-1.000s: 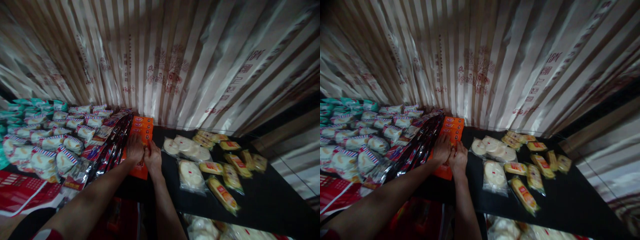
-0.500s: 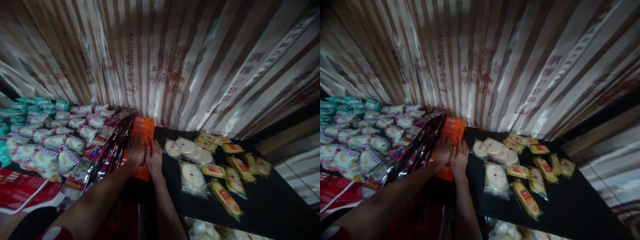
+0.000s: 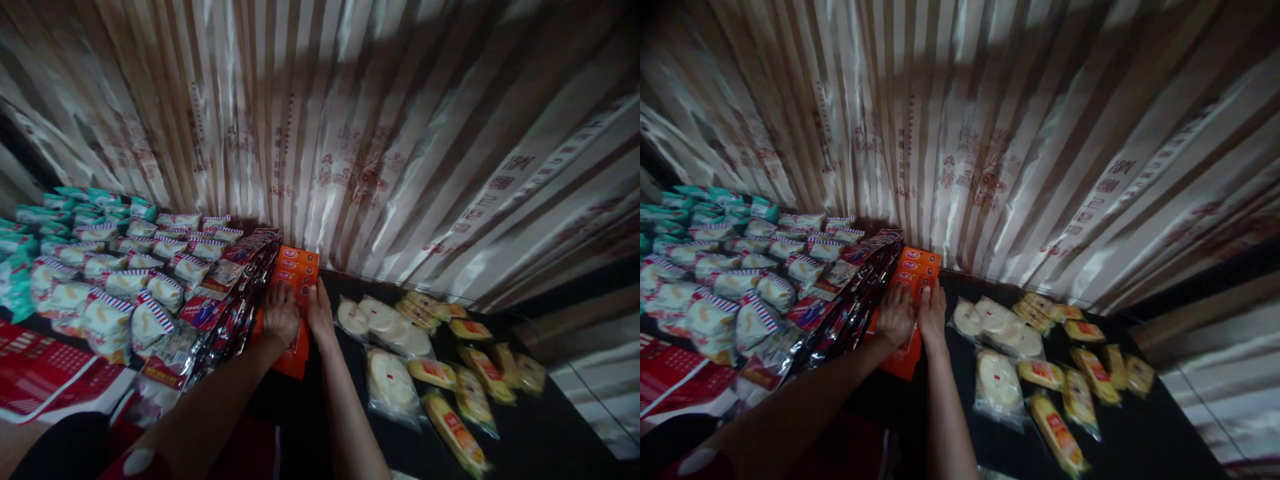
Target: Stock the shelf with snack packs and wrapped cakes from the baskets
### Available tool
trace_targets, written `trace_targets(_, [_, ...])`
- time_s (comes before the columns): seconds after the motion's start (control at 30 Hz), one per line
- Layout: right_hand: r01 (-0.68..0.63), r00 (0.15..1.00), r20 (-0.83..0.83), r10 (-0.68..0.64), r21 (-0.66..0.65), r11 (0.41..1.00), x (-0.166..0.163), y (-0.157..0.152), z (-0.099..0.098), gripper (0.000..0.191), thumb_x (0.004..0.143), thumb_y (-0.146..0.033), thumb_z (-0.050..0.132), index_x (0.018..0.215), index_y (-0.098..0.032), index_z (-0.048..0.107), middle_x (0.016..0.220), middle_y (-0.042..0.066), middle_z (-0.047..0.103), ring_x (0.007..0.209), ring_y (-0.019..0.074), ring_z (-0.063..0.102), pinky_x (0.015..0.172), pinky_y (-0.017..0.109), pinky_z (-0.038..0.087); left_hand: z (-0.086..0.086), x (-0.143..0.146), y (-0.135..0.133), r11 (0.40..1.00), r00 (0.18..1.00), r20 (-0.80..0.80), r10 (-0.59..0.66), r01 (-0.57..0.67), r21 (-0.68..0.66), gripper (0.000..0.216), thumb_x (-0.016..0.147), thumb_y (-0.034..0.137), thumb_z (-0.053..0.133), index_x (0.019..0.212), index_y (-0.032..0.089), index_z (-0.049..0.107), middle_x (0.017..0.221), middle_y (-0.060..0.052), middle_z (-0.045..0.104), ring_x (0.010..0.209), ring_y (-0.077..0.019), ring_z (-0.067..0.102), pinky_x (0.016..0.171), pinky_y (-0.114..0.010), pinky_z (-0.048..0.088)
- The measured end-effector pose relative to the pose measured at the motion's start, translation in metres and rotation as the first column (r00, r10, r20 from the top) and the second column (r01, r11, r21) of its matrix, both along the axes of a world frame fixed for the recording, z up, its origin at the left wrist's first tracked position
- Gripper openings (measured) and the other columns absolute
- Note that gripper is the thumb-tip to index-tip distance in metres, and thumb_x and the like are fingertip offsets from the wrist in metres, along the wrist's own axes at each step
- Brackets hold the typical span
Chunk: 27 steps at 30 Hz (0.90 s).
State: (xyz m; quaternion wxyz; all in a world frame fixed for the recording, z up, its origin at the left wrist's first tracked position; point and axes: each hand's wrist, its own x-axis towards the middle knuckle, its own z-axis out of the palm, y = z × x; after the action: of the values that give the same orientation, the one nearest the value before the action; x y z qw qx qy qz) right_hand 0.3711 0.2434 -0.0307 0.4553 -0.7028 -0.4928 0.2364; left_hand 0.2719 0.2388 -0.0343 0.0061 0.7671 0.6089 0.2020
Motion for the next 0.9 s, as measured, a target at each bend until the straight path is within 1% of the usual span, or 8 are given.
trace_targets(0.1, [0.007, 0.997, 0.075, -0.007, -0.005, 1.0, 0.002, 0.021, -0.003, 0.068, 0.088, -0.054, 0.018, 0.135, -0.008, 0.037, 0.14, 0.017, 0.039, 0.132, 0.0242, 0.031, 0.107, 0.043, 0.024, 0.0, 0.0, 0.0, 1.0, 1.0, 0.009, -0.009, 0.009, 0.001, 0.046, 0.082, 0.023, 0.043, 0.126, 0.01, 0.048, 0.137, -0.015, 0.043, 0.129, -0.0277, 0.034, 0.108, -0.042, 0.026])
trace_targets(0.17, [-0.005, 0.99, 0.141, 0.005, 0.0, 1.0, 0.001, 0.031, -0.007, 0.067, 0.089, -0.053, 0.014, 0.134, -0.009, 0.039, 0.138, 0.016, 0.041, 0.131, 0.0238, 0.033, 0.106, 0.043, 0.024, 0.002, 0.0, 0.001, 1.0, 1.0, 0.016, -0.011, 0.011, -0.006, 0.045, 0.083, 0.022, 0.042, 0.126, 0.01, 0.049, 0.137, -0.015, 0.043, 0.129, -0.0278, 0.035, 0.108, -0.042, 0.026])
trace_targets(0.33, [-0.008, 0.958, 0.285, 0.01, -0.009, 1.0, -0.001, 0.045, -0.017, 0.065, 0.09, -0.045, 0.01, 0.131, -0.006, 0.042, 0.134, 0.017, 0.046, 0.13, 0.0231, 0.033, 0.106, 0.041, 0.022, 0.004, 0.001, 0.002, 1.0, 1.0, 0.021, -0.005, 0.005, -0.031, 0.044, 0.083, 0.02, 0.043, 0.125, 0.009, 0.05, 0.135, -0.017, 0.045, 0.128, -0.029, 0.036, 0.106, -0.044, 0.028])
trace_targets(0.43, [-0.002, 0.938, 0.347, 0.009, -0.023, 1.0, -0.001, 0.046, -0.019, 0.061, 0.091, -0.04, 0.012, 0.129, -0.006, 0.045, 0.134, 0.017, 0.047, 0.13, 0.0216, 0.034, 0.106, 0.04, 0.022, 0.005, 0.002, 0.002, 1.0, 1.0, 0.027, -0.009, 0.009, -0.028, 0.042, 0.083, 0.02, 0.044, 0.123, 0.009, 0.052, 0.135, -0.017, 0.046, 0.127, -0.0292, 0.037, 0.106, -0.044, 0.028])
trace_targets(0.53, [0.004, 0.917, 0.399, 0.008, -0.029, 1.0, 0.0, 0.045, -0.02, 0.057, 0.092, -0.037, 0.013, 0.127, -0.007, 0.046, 0.132, 0.016, 0.05, 0.128, 0.0207, 0.037, 0.105, 0.039, 0.023, 0.005, 0.003, 0.002, 1.0, 0.999, 0.04, 0.018, -0.017, -0.023, 0.041, 0.083, 0.018, 0.043, 0.122, 0.01, 0.053, 0.134, -0.016, 0.046, 0.127, -0.0286, 0.037, 0.106, -0.044, 0.028])
trace_targets(0.7, [-0.054, 0.886, 0.461, 0.052, -0.009, 0.999, 0.002, 0.043, -0.023, 0.053, 0.092, -0.035, 0.016, 0.125, -0.009, 0.05, 0.132, 0.015, 0.05, 0.128, 0.0217, 0.037, 0.105, 0.04, 0.023, 0.002, 0.002, 0.003, 0.999, 0.999, 0.044, 0.011, -0.008, -0.054, 0.043, 0.083, 0.019, 0.044, 0.124, 0.011, 0.051, 0.136, -0.015, 0.045, 0.128, -0.028, 0.035, 0.105, -0.044, 0.028])
trace_targets(0.8, [-0.027, 0.895, 0.446, 0.025, -0.003, 1.0, 0.0, 0.04, -0.022, 0.054, 0.092, -0.035, 0.018, 0.126, -0.006, 0.048, 0.132, 0.016, 0.05, 0.13, 0.0218, 0.034, 0.106, 0.042, 0.023, 0.001, 0.002, 0.003, 0.997, 0.999, 0.036, 0.016, -0.013, -0.07, 0.044, 0.085, 0.022, 0.043, 0.128, 0.012, 0.047, 0.139, -0.015, 0.041, 0.13, -0.0283, 0.032, 0.106, -0.044, 0.028])
trace_targets(0.9, [-0.001, 0.892, 0.451, -0.031, 0.07, 0.998, -0.005, 0.026, -0.018, 0.054, 0.091, -0.036, 0.021, 0.125, -0.006, 0.05, 0.132, 0.016, 0.049, 0.132, 0.0222, 0.03, 0.107, 0.044, 0.023, 0.001, 0.002, 0.003, 0.995, 0.999, 0.005, 0.034, -0.033, -0.093, 0.043, 0.088, 0.02, 0.038, 0.129, 0.012, 0.046, 0.138, -0.016, 0.04, 0.129, -0.0291, 0.032, 0.104, -0.044, 0.029])
